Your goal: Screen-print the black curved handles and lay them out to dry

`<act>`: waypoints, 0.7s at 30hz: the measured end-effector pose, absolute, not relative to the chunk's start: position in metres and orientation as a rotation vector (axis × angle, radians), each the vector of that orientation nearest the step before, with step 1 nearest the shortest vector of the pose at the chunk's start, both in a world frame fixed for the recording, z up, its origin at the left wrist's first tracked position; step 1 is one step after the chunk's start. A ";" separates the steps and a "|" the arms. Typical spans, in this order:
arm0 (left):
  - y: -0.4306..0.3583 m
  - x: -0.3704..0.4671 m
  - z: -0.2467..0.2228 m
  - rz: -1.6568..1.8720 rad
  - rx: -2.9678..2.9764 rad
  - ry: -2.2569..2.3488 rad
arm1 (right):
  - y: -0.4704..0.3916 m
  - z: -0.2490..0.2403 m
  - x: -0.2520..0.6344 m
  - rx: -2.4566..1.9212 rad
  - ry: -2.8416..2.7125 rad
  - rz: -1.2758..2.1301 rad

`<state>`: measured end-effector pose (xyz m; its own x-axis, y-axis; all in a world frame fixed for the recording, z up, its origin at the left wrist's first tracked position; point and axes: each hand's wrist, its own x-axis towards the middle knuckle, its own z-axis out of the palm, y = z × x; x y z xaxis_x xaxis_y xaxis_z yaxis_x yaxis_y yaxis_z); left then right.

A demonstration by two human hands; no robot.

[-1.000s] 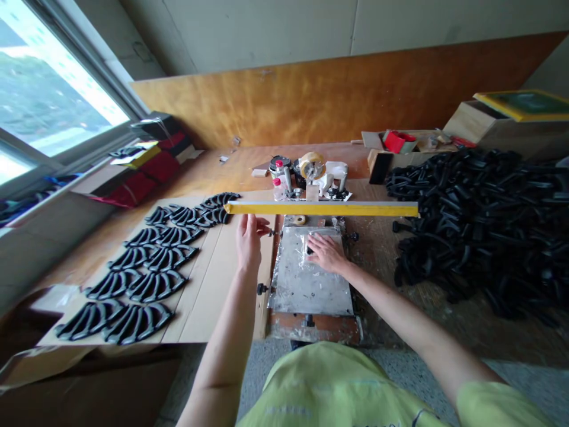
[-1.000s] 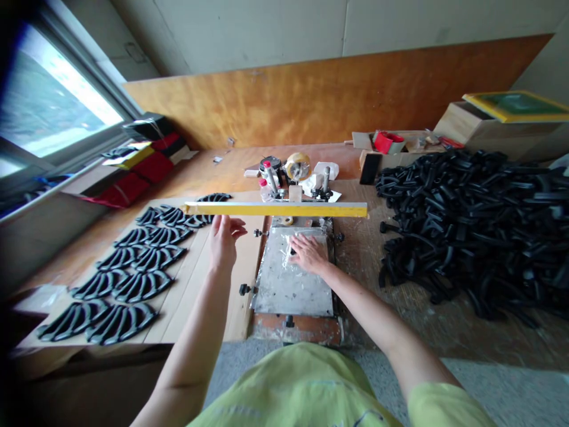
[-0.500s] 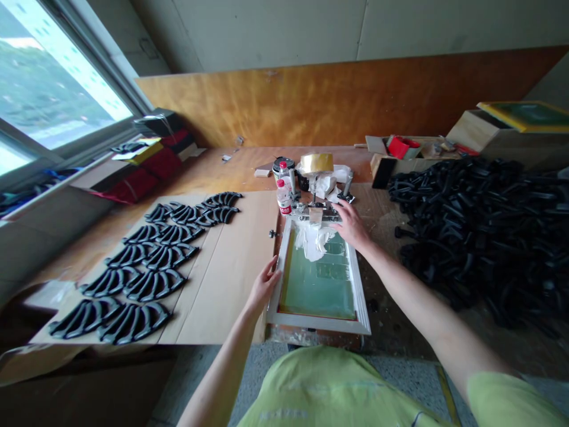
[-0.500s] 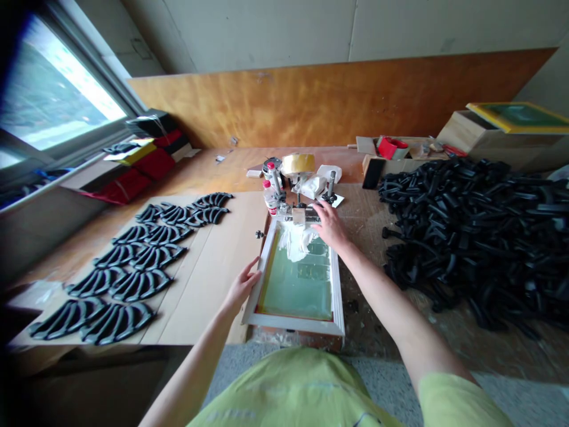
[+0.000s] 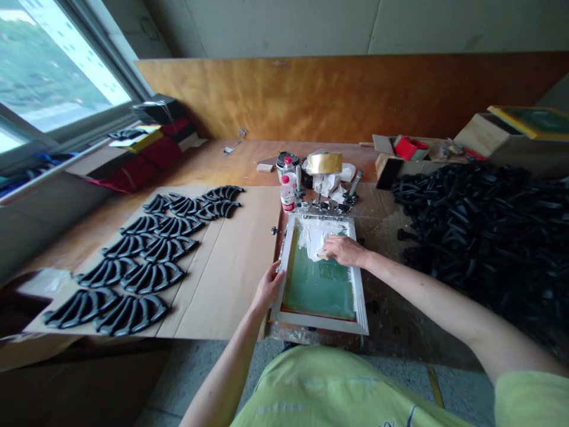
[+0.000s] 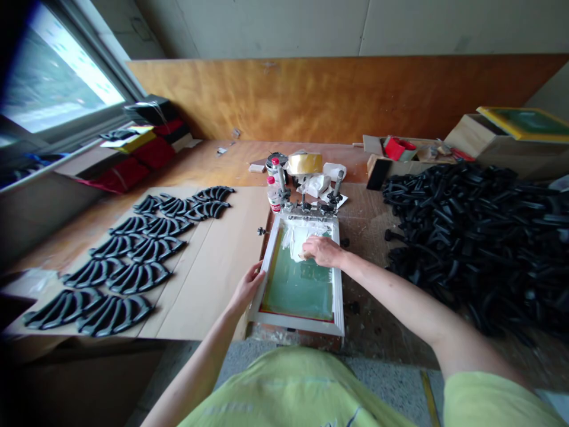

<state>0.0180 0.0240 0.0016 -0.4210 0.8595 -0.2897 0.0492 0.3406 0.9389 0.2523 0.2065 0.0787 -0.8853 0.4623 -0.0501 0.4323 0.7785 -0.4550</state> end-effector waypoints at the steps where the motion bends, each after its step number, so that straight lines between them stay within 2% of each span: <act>1: 0.024 0.018 0.003 1.180 0.814 1.740 | 0.207 0.081 0.251 -0.750 -2.898 0.736; 4: 0.024 0.019 0.005 1.176 0.791 1.725 | 0.203 0.079 0.242 -0.885 -2.814 0.596; 7: 0.024 0.019 0.007 1.158 0.759 1.694 | 0.189 0.067 0.243 -0.801 -2.811 0.436; 10: 0.024 0.018 0.008 1.133 0.758 1.692 | 0.182 0.062 0.253 -0.682 -2.850 0.439; 13: 0.024 0.017 0.016 1.134 0.755 1.689 | 0.197 0.073 0.246 -0.792 -2.771 0.485; 18: 0.023 0.012 0.061 1.146 0.724 1.536 | 0.253 0.103 0.219 -1.101 -2.497 0.392; 21: 0.032 0.010 0.097 1.218 0.714 1.473 | 0.281 0.110 0.244 -1.264 -2.230 0.292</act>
<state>0.0098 0.0321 0.0970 -0.2743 0.8992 -0.3409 -0.1658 0.3049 0.9378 0.2438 0.2814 0.1100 -0.4033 0.8422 0.3580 0.7217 0.5332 -0.4414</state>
